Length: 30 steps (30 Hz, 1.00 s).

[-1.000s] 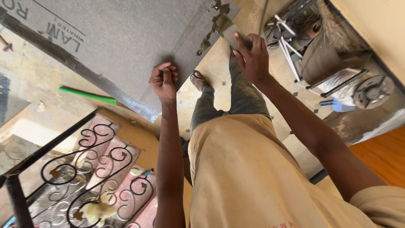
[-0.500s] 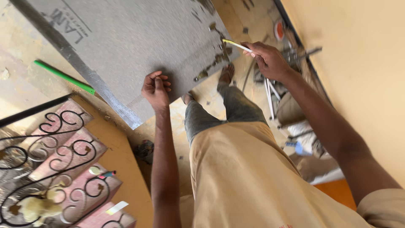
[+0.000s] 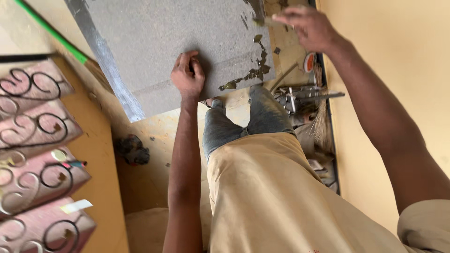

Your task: The person applies a yellow adhesive to the edges of a large grey laminate board using a small white spatula. They repeatedly dip the spatula into a can of glue and spread the substance along the board's perimeter, moving around the workspace to cover different sections.

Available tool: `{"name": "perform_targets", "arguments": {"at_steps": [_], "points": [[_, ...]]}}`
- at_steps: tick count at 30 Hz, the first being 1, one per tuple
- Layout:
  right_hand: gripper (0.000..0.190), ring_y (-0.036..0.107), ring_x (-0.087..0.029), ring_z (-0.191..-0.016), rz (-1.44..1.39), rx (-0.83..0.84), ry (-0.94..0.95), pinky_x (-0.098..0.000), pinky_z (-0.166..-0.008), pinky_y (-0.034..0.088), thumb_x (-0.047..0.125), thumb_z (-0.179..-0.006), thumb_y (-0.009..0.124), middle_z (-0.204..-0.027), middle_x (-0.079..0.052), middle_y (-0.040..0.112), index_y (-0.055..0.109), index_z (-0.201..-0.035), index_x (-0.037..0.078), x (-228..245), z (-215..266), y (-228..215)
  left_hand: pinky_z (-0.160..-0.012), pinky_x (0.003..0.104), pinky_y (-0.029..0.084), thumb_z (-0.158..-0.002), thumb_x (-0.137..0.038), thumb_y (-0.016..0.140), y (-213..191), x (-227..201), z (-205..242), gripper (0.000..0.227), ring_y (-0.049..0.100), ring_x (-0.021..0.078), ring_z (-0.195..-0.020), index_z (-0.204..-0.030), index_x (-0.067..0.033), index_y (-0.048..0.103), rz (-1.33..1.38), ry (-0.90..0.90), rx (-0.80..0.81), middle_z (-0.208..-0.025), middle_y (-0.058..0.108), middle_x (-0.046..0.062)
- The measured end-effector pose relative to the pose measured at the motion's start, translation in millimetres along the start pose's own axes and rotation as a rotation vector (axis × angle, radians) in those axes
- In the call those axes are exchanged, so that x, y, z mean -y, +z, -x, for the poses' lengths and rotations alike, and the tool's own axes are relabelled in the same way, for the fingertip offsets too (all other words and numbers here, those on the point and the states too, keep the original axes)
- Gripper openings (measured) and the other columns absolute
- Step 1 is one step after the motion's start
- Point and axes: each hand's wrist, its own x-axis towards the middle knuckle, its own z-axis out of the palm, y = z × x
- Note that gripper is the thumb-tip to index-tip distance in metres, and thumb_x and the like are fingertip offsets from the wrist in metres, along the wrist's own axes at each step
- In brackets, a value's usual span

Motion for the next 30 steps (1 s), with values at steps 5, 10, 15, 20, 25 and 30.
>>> {"name": "perform_targets", "arguments": {"at_steps": [5, 10, 15, 20, 25, 30], "points": [[0.068, 0.062, -0.030, -0.122, 0.056, 0.107, -0.089, -0.0475, -0.105, 0.051, -0.011, -0.095, 0.052, -0.146, -0.010, 0.061, 0.059, -0.149, 0.031, -2.1, 12.4, 0.9, -0.057, 0.035, 0.051, -0.087, -0.002, 0.060, 3.8, -4.0, 2.7, 0.021, 0.062, 0.0227, -0.061, -0.100, -0.0096, 0.074, -0.040, 0.033, -0.070, -0.080, 0.066, 0.010], [0.066, 0.062, -0.028, -0.125, 0.150, 0.040, -0.216, -0.0512, -0.108, 0.050, -0.010, -0.094, 0.055, -0.142, -0.007, 0.064, 0.062, -0.144, 0.033, -13.0, 19.3, -7.2, -0.054, 0.031, 0.047, -0.087, -0.004, 0.058, 8.6, -9.0, -4.1, 0.020, 0.059, 0.0173, -0.057, -0.097, -0.0076, 0.075, -0.007, -0.059, -0.115, -0.079, 0.068, 0.010], [0.062, 0.060, -0.031, -0.126, 0.147, -0.065, -0.209, -0.0521, -0.112, 0.047, -0.009, -0.099, 0.059, -0.145, -0.009, 0.063, 0.061, -0.148, 0.029, -39.4, -22.9, -5.2, -0.056, 0.031, 0.043, -0.087, -0.004, 0.059, 10.8, 0.2, 0.9, 0.016, 0.055, 0.0165, -0.058, -0.093, -0.0036, 0.073, -0.020, -0.027, -0.145, -0.074, 0.063, 0.010], [0.065, 0.060, -0.031, -0.124, 0.181, -0.031, -0.251, -0.0511, -0.111, 0.046, -0.010, -0.092, 0.058, -0.142, -0.010, 0.064, 0.063, -0.145, 0.028, -22.3, 5.2, 1.8, -0.054, 0.029, 0.043, -0.085, -0.006, 0.059, 12.4, 1.1, -0.7, 0.015, 0.056, 0.0137, -0.058, -0.091, -0.0040, 0.073, -0.015, -0.052, -0.176, -0.074, 0.065, 0.007], [0.069, 0.060, -0.030, -0.127, -0.023, 0.026, -0.206, -0.0483, -0.112, 0.048, -0.016, -0.098, 0.051, -0.144, -0.012, 0.063, 0.062, -0.152, 0.026, -28.2, -10.1, 2.4, -0.052, 0.029, 0.040, -0.086, -0.006, 0.061, 17.5, 16.5, 1.3, 0.012, 0.053, 0.0129, -0.054, -0.087, -0.0054, 0.073, -0.047, -0.019, -0.198, -0.069, 0.063, 0.005], [0.064, 0.060, -0.030, -0.120, 0.106, 0.148, -0.279, -0.0510, -0.108, 0.046, -0.010, -0.099, 0.056, -0.137, -0.012, 0.064, 0.064, -0.150, 0.027, -17.9, 1.5, -2.8, -0.052, 0.028, 0.041, -0.087, -0.004, 0.060, 19.2, 18.3, 3.8, 0.013, 0.053, 0.0107, -0.055, -0.086, -0.0056, 0.073, -0.018, -0.031, -0.213, -0.070, 0.064, 0.004]]}}
